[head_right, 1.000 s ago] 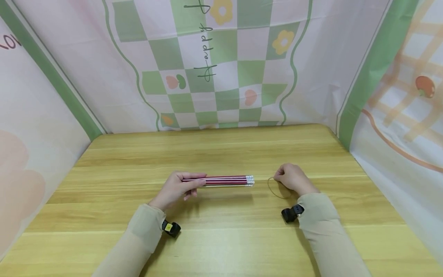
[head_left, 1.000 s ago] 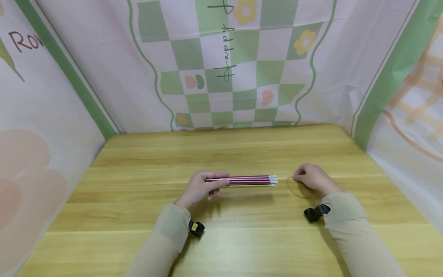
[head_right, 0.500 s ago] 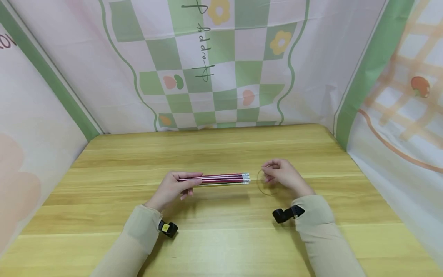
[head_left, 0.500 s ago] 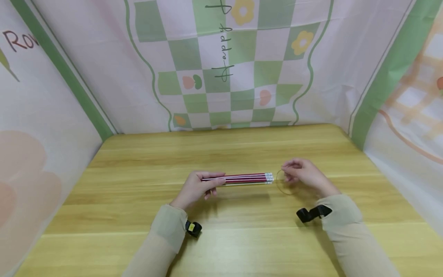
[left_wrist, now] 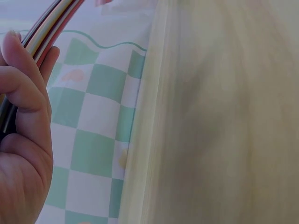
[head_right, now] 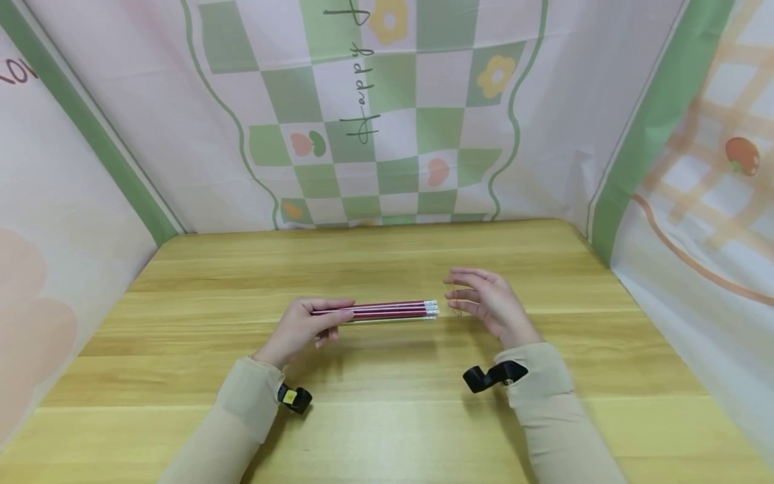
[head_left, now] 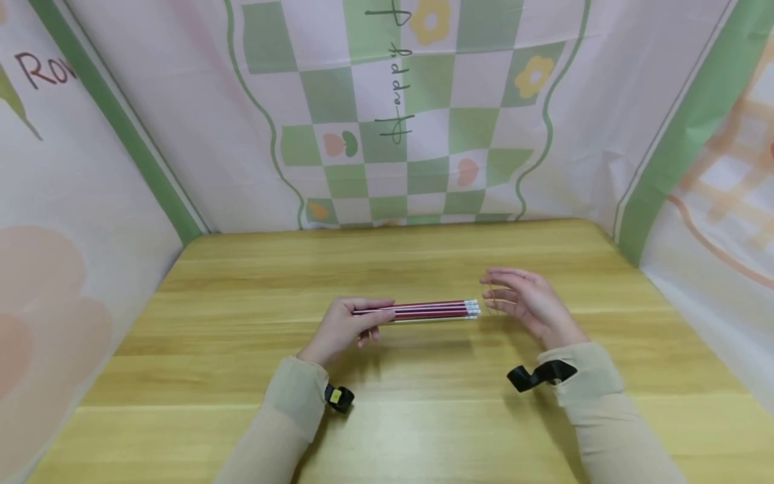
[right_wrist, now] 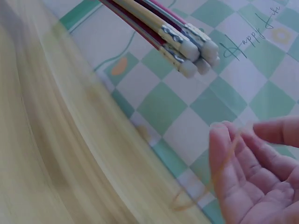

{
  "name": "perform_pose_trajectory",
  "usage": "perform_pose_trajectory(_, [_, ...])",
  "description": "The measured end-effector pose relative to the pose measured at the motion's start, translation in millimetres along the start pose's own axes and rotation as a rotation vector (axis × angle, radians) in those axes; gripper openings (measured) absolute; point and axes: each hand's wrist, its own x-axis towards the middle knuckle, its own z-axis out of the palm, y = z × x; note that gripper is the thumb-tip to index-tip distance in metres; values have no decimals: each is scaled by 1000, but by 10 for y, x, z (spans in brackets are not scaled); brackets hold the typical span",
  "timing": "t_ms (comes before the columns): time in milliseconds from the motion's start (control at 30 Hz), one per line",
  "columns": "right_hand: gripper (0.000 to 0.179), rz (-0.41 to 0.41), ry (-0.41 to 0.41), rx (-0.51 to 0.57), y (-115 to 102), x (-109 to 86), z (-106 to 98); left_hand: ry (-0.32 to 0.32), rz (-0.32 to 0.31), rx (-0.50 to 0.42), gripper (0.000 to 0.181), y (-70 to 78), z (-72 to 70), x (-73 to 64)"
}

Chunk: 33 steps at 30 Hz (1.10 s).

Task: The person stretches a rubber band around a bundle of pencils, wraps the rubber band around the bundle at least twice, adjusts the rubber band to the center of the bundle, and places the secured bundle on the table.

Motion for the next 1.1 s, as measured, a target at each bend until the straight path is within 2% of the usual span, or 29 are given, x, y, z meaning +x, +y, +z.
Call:
perform_pose_trajectory(167, [26,-45,17,20,26,-15,56,4,8,1,36,20,6,-6])
perform_pose_trajectory(300, [13,-30,34,7,30,-20,112,12,2,-3,34,24,10,-2])
perform_pose_trajectory(400, [10,-6,30,-73,28,-25,142,16,1,-5,33,27,7,-4])
perform_pose_trajectory(533, [14,-22,-38,-175,52,-33,175,21,1,-8,33,29,1,-12])
perform_pose_trajectory(733, [20,-115,-184,-201,116,-36,258,31,1,-6,32,47,7,-23])
perform_pose_trajectory(933, [24,-147,-215,-264,145,-38,384,43,-17,-52,31,56,16,-16])
perform_pose_trajectory(1100, [25,-156,-222,-273,169,-27,459,44,-11,-81,31,65,15,-20])
